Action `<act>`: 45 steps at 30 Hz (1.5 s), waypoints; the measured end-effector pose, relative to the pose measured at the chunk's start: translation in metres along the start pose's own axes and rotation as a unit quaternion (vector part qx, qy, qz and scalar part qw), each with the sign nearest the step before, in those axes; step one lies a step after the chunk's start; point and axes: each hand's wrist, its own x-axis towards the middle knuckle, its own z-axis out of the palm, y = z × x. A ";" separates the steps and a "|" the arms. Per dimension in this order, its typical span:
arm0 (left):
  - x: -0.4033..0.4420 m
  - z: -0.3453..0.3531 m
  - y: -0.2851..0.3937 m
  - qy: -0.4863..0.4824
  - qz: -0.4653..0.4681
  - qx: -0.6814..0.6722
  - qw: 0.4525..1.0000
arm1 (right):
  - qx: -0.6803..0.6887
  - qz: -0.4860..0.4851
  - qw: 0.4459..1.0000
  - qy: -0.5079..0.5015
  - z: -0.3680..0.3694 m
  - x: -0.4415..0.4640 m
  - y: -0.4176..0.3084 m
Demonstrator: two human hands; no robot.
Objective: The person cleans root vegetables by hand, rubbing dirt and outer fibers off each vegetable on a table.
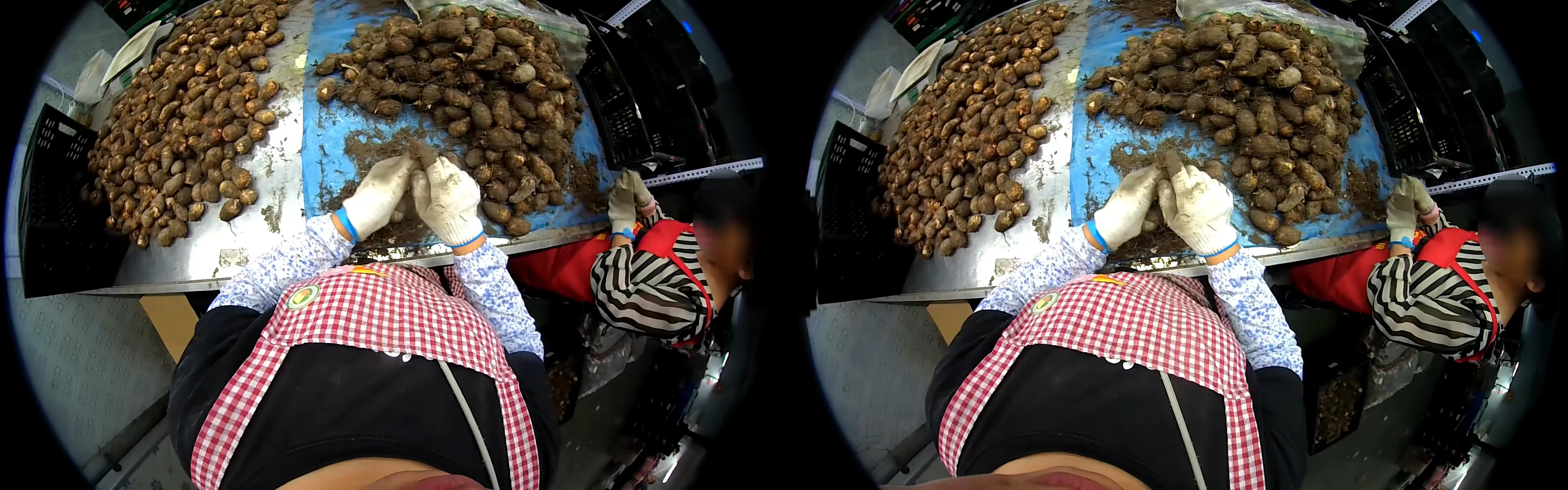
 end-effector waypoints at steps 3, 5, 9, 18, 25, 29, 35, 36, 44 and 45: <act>0.041 -0.026 -0.085 0.151 0.256 0.196 0.934 | -0.032 0.062 0.995 0.073 0.030 -0.012 0.000; 0.026 -0.015 -0.052 0.163 0.279 0.232 0.917 | 0.037 0.080 0.995 0.051 0.052 -0.020 0.016; 0.054 -0.047 -0.102 0.131 0.317 0.218 0.914 | 0.225 0.176 0.958 -0.015 0.034 -0.002 -0.004; 0.042 -0.027 -0.047 0.173 0.118 0.221 0.952 | -0.035 0.124 0.992 -0.007 0.023 0.005 -0.016; 0.015 -0.008 -0.016 0.090 0.106 -0.093 0.986 | 0.179 0.164 0.966 0.089 0.033 0.004 0.002; 0.017 -0.016 -0.013 0.000 -0.036 -0.449 0.893 | 0.553 0.400 0.731 0.018 -0.001 0.016 -0.024; 0.037 -0.048 -0.059 0.001 0.134 -0.135 0.982 | 0.140 0.225 0.956 -0.126 -0.029 0.019 -0.032; 0.032 -0.043 -0.054 0.025 0.154 -0.066 0.985 | 0.076 0.191 0.974 -0.099 -0.028 0.020 -0.035; 0.007 -0.022 -0.007 0.007 -0.061 -0.433 0.899 | 0.093 0.092 0.986 -0.107 -0.013 0.017 -0.025; 0.009 -0.029 -0.012 -0.067 -0.051 -0.472 0.877 | 0.093 0.150 0.969 -0.172 -0.010 0.016 -0.018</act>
